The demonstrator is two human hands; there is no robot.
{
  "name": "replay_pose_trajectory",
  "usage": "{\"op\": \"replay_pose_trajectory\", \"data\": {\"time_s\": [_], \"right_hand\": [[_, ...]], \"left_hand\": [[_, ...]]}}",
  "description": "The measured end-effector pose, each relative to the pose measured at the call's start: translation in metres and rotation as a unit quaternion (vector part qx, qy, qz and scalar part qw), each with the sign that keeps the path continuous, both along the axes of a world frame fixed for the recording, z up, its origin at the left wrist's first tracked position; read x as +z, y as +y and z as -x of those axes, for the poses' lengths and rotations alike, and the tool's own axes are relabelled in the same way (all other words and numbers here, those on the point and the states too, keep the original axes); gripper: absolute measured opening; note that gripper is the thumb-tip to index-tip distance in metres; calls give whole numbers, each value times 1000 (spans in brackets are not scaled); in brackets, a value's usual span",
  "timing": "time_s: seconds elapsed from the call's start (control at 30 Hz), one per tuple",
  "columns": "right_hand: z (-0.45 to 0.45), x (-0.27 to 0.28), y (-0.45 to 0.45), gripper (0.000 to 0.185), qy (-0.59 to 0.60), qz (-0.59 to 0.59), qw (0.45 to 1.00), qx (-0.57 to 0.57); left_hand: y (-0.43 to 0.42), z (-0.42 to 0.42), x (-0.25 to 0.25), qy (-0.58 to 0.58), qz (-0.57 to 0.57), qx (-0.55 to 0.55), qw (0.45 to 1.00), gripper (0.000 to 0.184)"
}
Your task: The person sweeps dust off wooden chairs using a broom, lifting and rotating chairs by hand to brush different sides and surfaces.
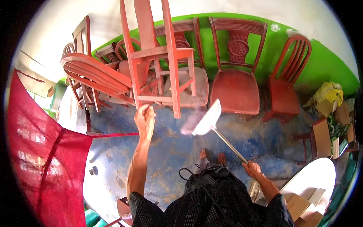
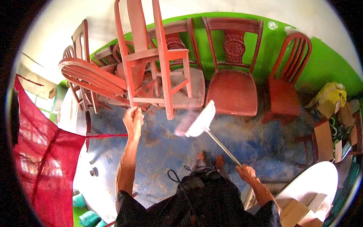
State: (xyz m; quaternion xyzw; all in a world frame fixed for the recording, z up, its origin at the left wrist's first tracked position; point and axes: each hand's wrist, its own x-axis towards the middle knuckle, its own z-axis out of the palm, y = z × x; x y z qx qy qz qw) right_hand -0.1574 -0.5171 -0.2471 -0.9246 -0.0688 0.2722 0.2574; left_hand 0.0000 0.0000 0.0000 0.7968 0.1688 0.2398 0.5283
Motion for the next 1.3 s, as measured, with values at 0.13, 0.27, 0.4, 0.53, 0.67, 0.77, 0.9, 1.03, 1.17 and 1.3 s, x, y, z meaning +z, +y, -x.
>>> {"op": "replay_pose_trajectory", "data": {"time_s": [0.13,0.27,0.4,0.53,0.67,0.77,0.9,1.03,1.17,1.3], "right_hand": [[21,45,-33,53,106,76,988,-87],[17,38,-21,51,103,101,976,-161],[28,27,-16,43,-30,95,967,-236],[-5,16,-6,34,-93,84,957,-262],[9,50,5,34,19,51,942,-333],[20,53,15,39,54,64,933,-349],[14,42,29,37,49,46,925,-374],[12,46,22,39,79,61,916,-388],[9,40,19,40,33,54,932,-356],[14,35,15,40,75,34,930,-358]], "left_hand": [[-17,-77,46,3,7,-39,999,33],[-13,-197,72,-71,-2,-95,993,33],[-18,-304,84,-109,5,-107,988,27],[21,-427,115,-67,-52,-100,991,52],[37,-501,111,26,-46,-75,996,69],[18,-511,117,52,-56,-71,995,68],[33,-553,117,43,22,-122,991,63],[-3,-544,107,-24,84,-51,995,50],[-17,-524,118,-10,6,-68,998,46],[-38,-455,139,-28,14,-133,991,38]]}}
